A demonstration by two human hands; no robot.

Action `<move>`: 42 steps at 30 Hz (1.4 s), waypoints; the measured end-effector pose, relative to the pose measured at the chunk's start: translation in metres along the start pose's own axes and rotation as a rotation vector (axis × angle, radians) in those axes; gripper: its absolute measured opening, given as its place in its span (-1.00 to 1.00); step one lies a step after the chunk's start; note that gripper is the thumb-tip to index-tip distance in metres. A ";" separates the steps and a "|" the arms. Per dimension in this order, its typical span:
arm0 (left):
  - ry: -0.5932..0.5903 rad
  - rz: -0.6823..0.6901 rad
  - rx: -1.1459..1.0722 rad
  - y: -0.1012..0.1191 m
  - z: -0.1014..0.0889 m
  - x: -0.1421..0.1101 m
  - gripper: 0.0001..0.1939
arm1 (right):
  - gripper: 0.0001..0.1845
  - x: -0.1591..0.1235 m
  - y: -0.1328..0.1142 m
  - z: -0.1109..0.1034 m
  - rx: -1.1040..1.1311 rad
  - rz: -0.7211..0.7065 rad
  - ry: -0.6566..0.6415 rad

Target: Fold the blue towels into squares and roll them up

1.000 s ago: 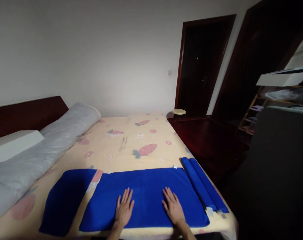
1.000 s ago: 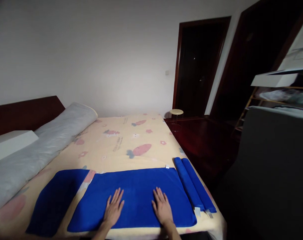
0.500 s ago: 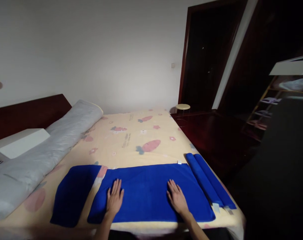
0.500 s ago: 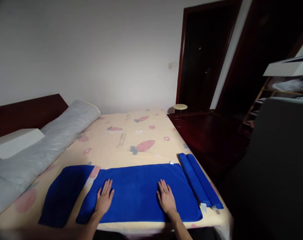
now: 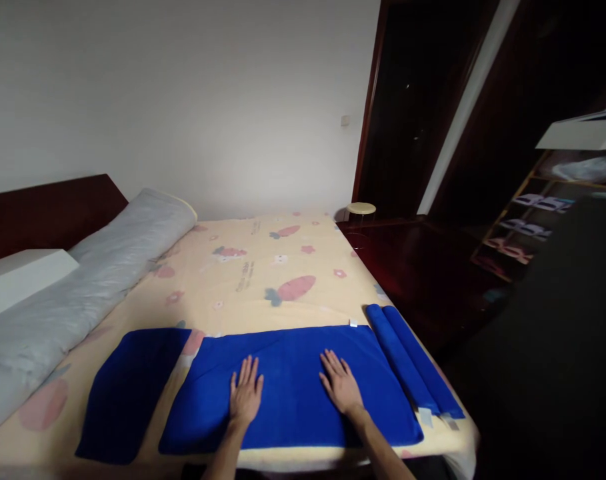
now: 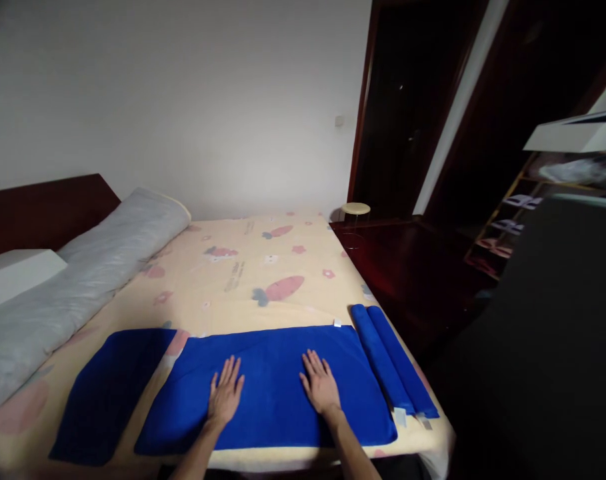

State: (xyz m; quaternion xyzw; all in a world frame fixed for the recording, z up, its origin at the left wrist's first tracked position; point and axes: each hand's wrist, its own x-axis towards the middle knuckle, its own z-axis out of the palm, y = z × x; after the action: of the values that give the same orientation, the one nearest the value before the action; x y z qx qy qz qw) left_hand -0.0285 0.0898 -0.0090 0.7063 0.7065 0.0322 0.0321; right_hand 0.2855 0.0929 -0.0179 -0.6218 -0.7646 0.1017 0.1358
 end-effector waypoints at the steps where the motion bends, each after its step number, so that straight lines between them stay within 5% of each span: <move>1: 0.011 -0.063 0.035 -0.022 -0.002 0.000 -0.44 | -0.37 -0.002 0.019 -0.002 -0.034 0.050 0.040; 5: 0.053 -0.187 0.125 -0.101 -0.006 -0.001 -0.45 | -0.35 -0.007 0.078 -0.005 -0.130 0.184 0.165; 8: 0.138 -0.158 0.144 -0.115 -0.008 0.002 -0.45 | -0.36 -0.004 0.080 -0.001 -0.126 0.164 0.192; 11: 0.147 0.003 0.091 -0.077 -0.006 0.010 -0.45 | -0.39 0.005 0.039 0.006 -0.052 0.017 0.143; 16: 0.040 0.329 -0.037 0.026 0.008 0.023 -0.47 | -0.42 0.020 -0.045 0.021 0.089 -0.256 -0.011; 20: 0.058 0.320 -0.043 0.049 0.013 0.032 -0.47 | -0.41 0.030 -0.045 0.020 0.097 -0.287 -0.039; 27: 0.040 -0.038 0.055 -0.051 -0.005 0.045 -0.45 | -0.34 0.043 0.073 -0.008 -0.106 0.168 0.094; 30: 0.055 -0.175 0.084 -0.089 -0.006 0.044 -0.42 | -0.30 0.048 0.105 -0.010 -0.160 0.304 0.145; 34: 0.039 -0.256 0.084 -0.111 -0.005 0.046 -0.39 | -0.27 0.052 0.111 -0.002 -0.192 0.362 0.187; 42: -0.139 -0.313 -0.018 -0.112 -0.035 0.076 -0.40 | -0.24 0.052 0.105 0.004 -0.243 0.409 0.231</move>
State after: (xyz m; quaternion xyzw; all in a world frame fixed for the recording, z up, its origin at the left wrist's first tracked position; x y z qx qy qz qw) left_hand -0.1432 0.1659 0.0156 0.5879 0.8035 -0.0158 0.0919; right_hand 0.3712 0.1650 -0.0519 -0.7827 -0.6089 -0.0370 0.1231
